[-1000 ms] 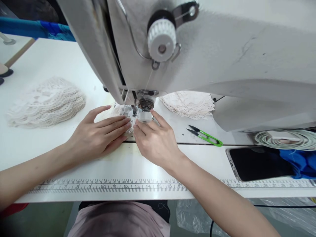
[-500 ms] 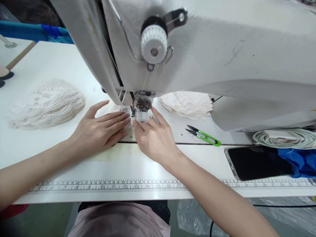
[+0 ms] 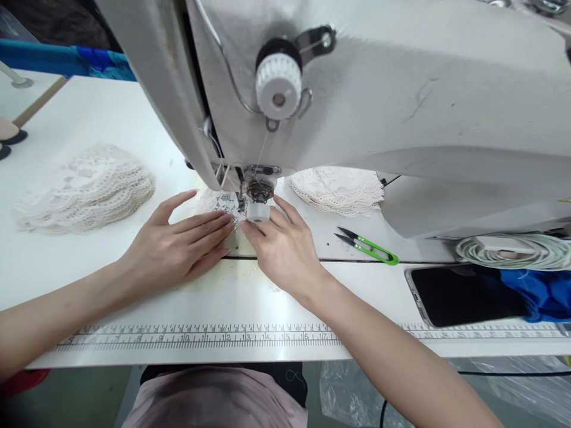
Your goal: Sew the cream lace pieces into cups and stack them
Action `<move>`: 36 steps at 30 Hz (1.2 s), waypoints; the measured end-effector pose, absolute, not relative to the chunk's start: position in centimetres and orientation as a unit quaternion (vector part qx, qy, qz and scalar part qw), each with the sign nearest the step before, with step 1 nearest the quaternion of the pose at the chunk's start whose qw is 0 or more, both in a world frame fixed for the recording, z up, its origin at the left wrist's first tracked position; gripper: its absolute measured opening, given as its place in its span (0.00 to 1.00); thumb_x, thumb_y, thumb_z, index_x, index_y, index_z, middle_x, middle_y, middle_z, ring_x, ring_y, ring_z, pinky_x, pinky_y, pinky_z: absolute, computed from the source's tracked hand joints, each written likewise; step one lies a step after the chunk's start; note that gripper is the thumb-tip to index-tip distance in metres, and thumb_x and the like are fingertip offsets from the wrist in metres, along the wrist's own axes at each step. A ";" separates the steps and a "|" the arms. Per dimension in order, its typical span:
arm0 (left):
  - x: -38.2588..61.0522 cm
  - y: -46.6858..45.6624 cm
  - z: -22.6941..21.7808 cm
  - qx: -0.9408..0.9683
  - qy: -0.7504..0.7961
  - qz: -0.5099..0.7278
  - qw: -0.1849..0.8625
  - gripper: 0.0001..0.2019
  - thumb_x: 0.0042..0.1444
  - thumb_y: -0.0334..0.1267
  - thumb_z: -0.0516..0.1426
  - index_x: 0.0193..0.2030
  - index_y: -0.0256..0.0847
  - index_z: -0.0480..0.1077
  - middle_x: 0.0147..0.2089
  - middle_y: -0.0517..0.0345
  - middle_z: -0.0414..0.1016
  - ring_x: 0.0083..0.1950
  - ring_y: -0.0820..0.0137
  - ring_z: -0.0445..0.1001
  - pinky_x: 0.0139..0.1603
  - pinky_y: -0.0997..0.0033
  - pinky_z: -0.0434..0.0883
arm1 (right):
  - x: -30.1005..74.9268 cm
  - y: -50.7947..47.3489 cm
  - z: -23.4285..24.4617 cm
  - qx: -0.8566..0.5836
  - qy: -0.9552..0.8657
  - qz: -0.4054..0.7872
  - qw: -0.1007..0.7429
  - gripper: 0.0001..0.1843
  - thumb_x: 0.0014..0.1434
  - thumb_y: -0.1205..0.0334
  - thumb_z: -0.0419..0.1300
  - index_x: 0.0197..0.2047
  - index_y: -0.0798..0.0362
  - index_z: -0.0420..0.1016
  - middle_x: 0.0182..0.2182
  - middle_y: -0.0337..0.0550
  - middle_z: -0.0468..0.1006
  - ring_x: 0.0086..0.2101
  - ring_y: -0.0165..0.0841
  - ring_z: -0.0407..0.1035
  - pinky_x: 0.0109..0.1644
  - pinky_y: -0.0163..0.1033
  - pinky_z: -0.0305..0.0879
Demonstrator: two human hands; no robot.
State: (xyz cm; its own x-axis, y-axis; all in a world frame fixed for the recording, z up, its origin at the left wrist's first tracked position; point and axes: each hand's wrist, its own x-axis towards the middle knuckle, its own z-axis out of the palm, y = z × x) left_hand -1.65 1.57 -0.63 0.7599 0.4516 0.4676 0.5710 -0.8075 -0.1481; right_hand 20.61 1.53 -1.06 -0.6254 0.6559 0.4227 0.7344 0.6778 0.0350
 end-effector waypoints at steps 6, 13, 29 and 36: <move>-1.6 1.8 -0.7 -0.925 -0.285 -0.210 0.136 0.12 0.66 0.36 0.54 0.53 0.35 0.72 0.50 0.50 0.80 0.53 0.63 0.79 0.69 0.45 0.61 | 20.5 1.6 -1.2 -0.388 -0.894 -0.117 0.189 0.24 0.58 0.81 0.50 0.48 0.53 0.80 0.43 0.42 0.83 0.40 0.34 0.74 0.61 0.50 0.65; -1.5 2.6 -1.0 -0.919 -0.306 -0.219 0.114 0.12 0.66 0.38 0.53 0.52 0.39 0.73 0.51 0.53 0.80 0.53 0.64 0.79 0.75 0.47 0.52 | 20.3 2.2 -1.5 -0.383 -0.886 -0.164 0.203 0.20 0.61 0.79 0.51 0.47 0.56 0.80 0.43 0.44 0.83 0.41 0.34 0.74 0.63 0.49 0.63; -1.8 3.7 -1.5 -0.898 -0.384 -0.204 0.066 0.17 0.68 0.40 0.51 0.56 0.34 0.71 0.56 0.47 0.76 0.58 0.59 0.75 0.53 0.58 0.76 | 20.9 2.2 -0.5 -0.393 -0.880 -0.177 0.198 0.15 0.63 0.73 0.53 0.46 0.55 0.80 0.39 0.42 0.84 0.41 0.36 0.75 0.52 0.44 0.66; -2.6 4.2 0.1 -0.875 -0.454 -0.156 0.054 0.15 0.67 0.32 0.46 0.38 0.37 0.73 0.41 0.50 0.79 0.42 0.61 0.76 0.37 0.63 0.71 | 20.4 1.8 -0.5 -0.389 -0.886 -0.085 0.237 0.15 0.65 0.70 0.52 0.50 0.56 0.76 0.39 0.44 0.84 0.37 0.36 0.77 0.43 0.42 0.69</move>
